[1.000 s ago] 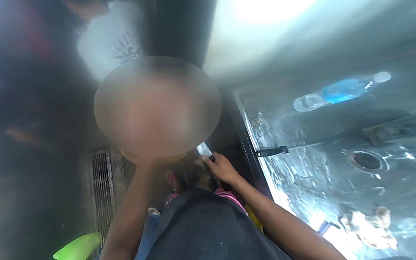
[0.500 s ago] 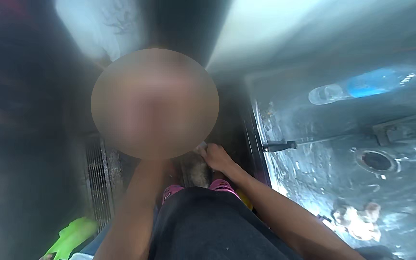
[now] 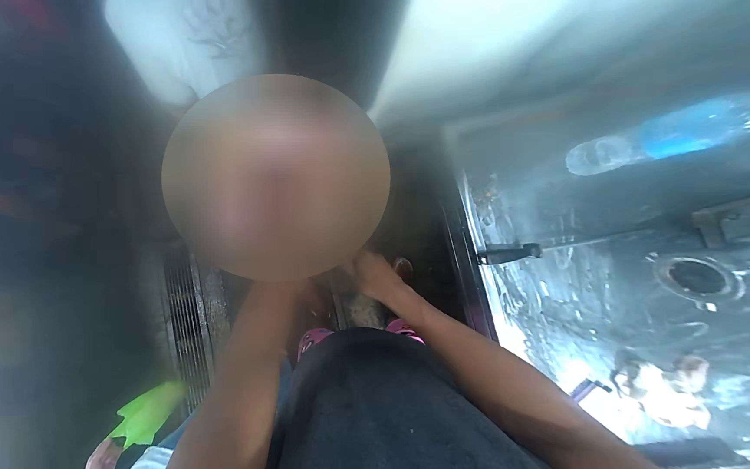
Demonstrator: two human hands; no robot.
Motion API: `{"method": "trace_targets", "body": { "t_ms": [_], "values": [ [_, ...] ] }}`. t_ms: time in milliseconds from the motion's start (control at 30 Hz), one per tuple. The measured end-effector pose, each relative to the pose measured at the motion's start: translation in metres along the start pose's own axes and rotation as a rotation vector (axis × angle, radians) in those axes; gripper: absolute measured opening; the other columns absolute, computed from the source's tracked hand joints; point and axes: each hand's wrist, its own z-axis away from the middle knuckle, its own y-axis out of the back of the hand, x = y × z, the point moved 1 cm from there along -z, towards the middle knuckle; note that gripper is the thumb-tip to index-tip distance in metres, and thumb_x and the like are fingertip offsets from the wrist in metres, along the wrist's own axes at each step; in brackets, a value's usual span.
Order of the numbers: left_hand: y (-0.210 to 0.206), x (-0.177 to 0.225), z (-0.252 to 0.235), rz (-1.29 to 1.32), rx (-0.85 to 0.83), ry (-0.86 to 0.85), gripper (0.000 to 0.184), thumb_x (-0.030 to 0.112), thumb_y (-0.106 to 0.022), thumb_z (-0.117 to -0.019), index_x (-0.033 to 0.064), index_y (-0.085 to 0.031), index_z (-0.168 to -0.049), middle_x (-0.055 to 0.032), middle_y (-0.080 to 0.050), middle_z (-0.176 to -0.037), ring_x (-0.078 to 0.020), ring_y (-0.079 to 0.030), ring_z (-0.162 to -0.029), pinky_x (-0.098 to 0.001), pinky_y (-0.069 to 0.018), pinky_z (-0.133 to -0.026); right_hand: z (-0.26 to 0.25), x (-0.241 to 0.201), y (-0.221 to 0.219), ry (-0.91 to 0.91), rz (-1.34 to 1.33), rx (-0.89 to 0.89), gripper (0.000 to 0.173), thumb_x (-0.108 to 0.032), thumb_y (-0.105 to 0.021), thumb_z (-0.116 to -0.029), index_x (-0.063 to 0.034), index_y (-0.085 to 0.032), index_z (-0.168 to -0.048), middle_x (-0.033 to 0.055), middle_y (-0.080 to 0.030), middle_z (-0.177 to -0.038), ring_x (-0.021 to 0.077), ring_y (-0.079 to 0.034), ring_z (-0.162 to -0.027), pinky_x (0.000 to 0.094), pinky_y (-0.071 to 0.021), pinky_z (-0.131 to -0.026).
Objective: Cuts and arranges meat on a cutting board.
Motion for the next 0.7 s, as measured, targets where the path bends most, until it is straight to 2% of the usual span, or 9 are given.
{"method": "trace_targets", "body": {
  "t_ms": [100, 200, 267, 333, 367, 433, 500, 600, 700],
  "values": [
    [0.006, 0.001, 0.004, 0.085, 0.109, 0.0, 0.071, 0.057, -0.033, -0.1045, 0.0172, -0.028, -0.164, -0.0176, -0.017, -0.171, -0.0361, -0.012, -0.159, -0.064, -0.0088, -0.125, 0.02, 0.023, -0.018, -0.021, -0.024, -0.035, 0.074, -0.068, -0.035, -0.1032, -0.0009, -0.065, -0.113, 0.0216, -0.069, -0.107, 0.0372, -0.069, -0.104, 0.0587, -0.0552, -0.089],
    [0.024, -0.01, 0.009, 0.319, 0.216, -0.025, 0.052, 0.031, -0.05, -0.1044, 0.0043, -0.051, -0.149, -0.0229, -0.041, -0.159, -0.0362, -0.038, -0.149, -0.0505, -0.029, -0.124, 0.049, 0.062, -0.039, -0.018, -0.032, -0.004, 0.076, -0.07, -0.037, -0.1021, -0.0006, -0.065, -0.117, 0.0223, -0.07, -0.105, 0.0389, -0.07, -0.103, 0.0595, -0.0554, -0.089],
    [0.068, -0.012, 0.017, 0.402, 0.056, 0.088, 0.042, 0.015, -0.054, -0.1022, 0.0009, -0.058, -0.142, -0.0229, -0.051, -0.15, -0.0341, -0.05, -0.14, -0.045, -0.0408, -0.117, 0.068, 0.089, -0.039, -0.052, -0.037, 0.059, 0.075, -0.07, -0.039, -0.1017, -0.0016, -0.065, -0.118, 0.022, -0.071, -0.103, 0.0392, -0.071, -0.101, 0.0594, -0.056, -0.089],
    [0.121, -0.005, 0.03, 0.386, -0.306, 0.212, 0.044, 0.009, -0.053, -0.1039, 0.0025, -0.053, -0.147, -0.0242, -0.048, -0.152, -0.037, -0.053, -0.136, -0.05, -0.0429, -0.112, 0.078, 0.104, -0.028, -0.073, -0.09, 0.116, 0.07, -0.065, -0.043, -0.103, 0.001, -0.066, -0.115, 0.0239, -0.07, -0.1, 0.0412, -0.07, -0.098, 0.0613, -0.0551, -0.087],
    [0.119, -0.007, 0.041, 0.352, -0.353, 0.177, 0.044, 0.012, -0.056, -0.1027, 0.005, -0.054, -0.146, -0.0251, -0.052, -0.147, -0.0401, -0.059, -0.127, -0.0553, -0.0485, -0.104, 0.077, 0.108, -0.018, -0.078, -0.086, 0.113, 0.071, -0.065, -0.043, -0.1031, 0.0016, -0.066, -0.113, 0.0241, -0.07, -0.1, 0.0413, -0.07, -0.098, 0.0616, -0.0546, -0.086],
    [0.087, -0.015, 0.063, 0.232, -0.382, 0.075, 0.047, 0.027, -0.063, -0.0986, 0.0136, -0.057, -0.144, -0.0213, -0.055, -0.141, -0.0373, -0.068, -0.106, -0.057, -0.0595, -0.085, 0.067, 0.104, 0.008, -0.077, -0.048, 0.054, 0.073, -0.067, -0.042, -0.1024, 0.0011, -0.066, -0.11, 0.0232, -0.069, -0.099, 0.0392, -0.07, -0.093, 0.0599, -0.0553, -0.084],
    [0.075, -0.013, 0.065, 0.202, -0.491, 0.096, 0.043, 0.029, -0.066, -0.0977, 0.0125, -0.062, -0.137, -0.0204, -0.057, -0.138, -0.0376, -0.068, -0.106, -0.0575, -0.0588, -0.086, 0.06, 0.086, 0.04, -0.072, -0.003, -0.003, 0.072, -0.069, -0.041, -0.102, -0.0011, -0.064, -0.104, 0.0177, -0.065, -0.087, 0.0314, -0.068, -0.073, 0.0522, -0.057, -0.07],
    [0.095, -0.005, 0.046, 0.369, -0.542, 0.125, 0.026, 0.022, -0.068, -0.096, 0.0041, -0.068, -0.115, -0.0214, -0.071, -0.111, -0.0385, -0.07, -0.103, -0.0603, -0.0561, -0.089, 0.058, 0.055, 0.087, -0.063, 0.033, -0.028, 0.07, -0.068, -0.042, -0.1017, -0.0016, -0.062, -0.102, 0.0132, -0.06, -0.077, 0.0253, -0.061, -0.06, 0.0465, -0.0546, -0.061],
    [0.119, -0.004, 0.003, 0.568, -0.455, 0.147, 0.026, 0.02, -0.067, -0.0959, 0.0043, -0.07, -0.116, -0.0181, -0.071, -0.108, -0.0329, -0.07, -0.097, -0.0553, -0.0571, -0.089, 0.043, 0.032, 0.119, -0.05, -0.025, 0.048, 0.065, -0.065, -0.044, -0.1029, -0.0026, -0.062, -0.101, 0.0097, -0.056, -0.07, 0.0201, -0.056, -0.053, 0.0403, -0.0519, -0.054]
  ]
}}
